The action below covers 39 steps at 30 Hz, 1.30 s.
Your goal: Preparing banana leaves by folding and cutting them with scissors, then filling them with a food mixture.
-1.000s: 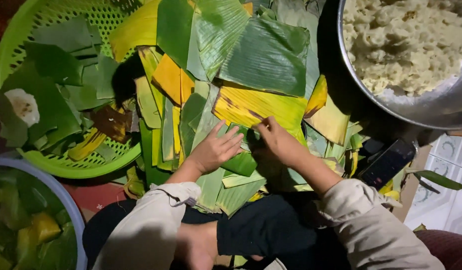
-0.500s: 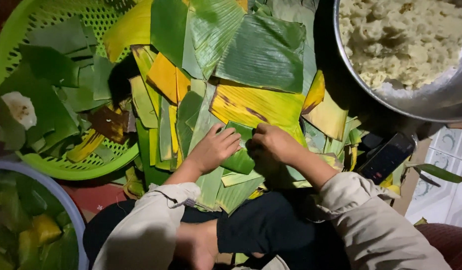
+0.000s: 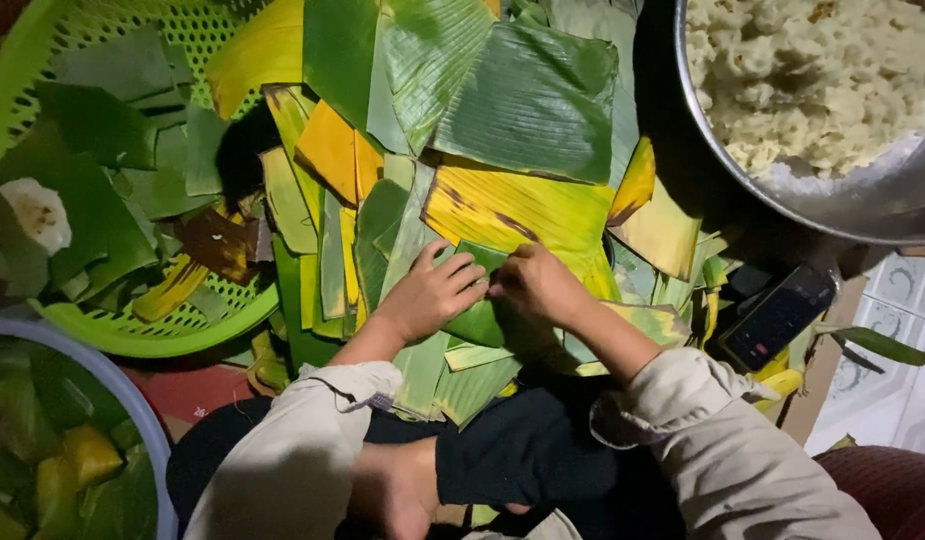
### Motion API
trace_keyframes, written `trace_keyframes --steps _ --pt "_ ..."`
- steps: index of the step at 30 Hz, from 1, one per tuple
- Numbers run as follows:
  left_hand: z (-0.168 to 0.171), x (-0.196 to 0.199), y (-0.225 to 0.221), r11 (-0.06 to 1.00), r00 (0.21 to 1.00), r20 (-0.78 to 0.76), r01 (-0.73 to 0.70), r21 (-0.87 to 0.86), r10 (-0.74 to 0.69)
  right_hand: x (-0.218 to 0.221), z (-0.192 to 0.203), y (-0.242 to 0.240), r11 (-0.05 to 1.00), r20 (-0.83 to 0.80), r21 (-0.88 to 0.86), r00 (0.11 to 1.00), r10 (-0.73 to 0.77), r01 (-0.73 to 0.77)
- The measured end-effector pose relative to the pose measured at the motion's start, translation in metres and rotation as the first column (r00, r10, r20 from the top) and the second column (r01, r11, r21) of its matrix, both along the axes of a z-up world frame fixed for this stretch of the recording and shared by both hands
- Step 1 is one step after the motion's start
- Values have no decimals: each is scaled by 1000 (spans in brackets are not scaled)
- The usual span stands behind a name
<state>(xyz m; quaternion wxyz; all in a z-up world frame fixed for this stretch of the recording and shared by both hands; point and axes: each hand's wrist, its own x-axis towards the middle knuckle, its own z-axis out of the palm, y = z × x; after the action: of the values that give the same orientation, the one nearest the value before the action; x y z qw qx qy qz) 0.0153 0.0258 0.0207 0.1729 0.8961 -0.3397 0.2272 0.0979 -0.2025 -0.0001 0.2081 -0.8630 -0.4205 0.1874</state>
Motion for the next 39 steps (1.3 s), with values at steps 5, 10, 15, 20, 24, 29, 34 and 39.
trace_keyframes --steps 5,10,15,20,24,29,34,39 --pt "1 0 -1 1000 1000 2 -1 1 1 5 9 3 999 -53 6 998 -36 36" --pt "3 -1 -1 1000 999 -36 -14 13 15 8 -4 15 987 36 -148 997 -61 66" --pt "-4 0 -3 997 987 -147 -71 -20 67 8 -15 22 937 160 -342 987 -23 77" --pt "6 -3 -3 996 942 -332 -76 -41 58 -12 41 38 878 177 -414 967 -182 241" --pt "18 10 2 999 860 -511 -30 -25 13 -27 75 48 855 206 -421 950 -235 303" --pt "53 37 3 990 723 -681 -25 139 114 -27 80 49 838 198 -486 965 -170 247" --pt "55 33 -6 960 666 -714 -11 281 217 -36 69 43 879 202 -426 969 -141 216" --pt "26 16 -3 957 710 -666 -36 289 228 -49 48 35 925 246 -323 962 -121 199"
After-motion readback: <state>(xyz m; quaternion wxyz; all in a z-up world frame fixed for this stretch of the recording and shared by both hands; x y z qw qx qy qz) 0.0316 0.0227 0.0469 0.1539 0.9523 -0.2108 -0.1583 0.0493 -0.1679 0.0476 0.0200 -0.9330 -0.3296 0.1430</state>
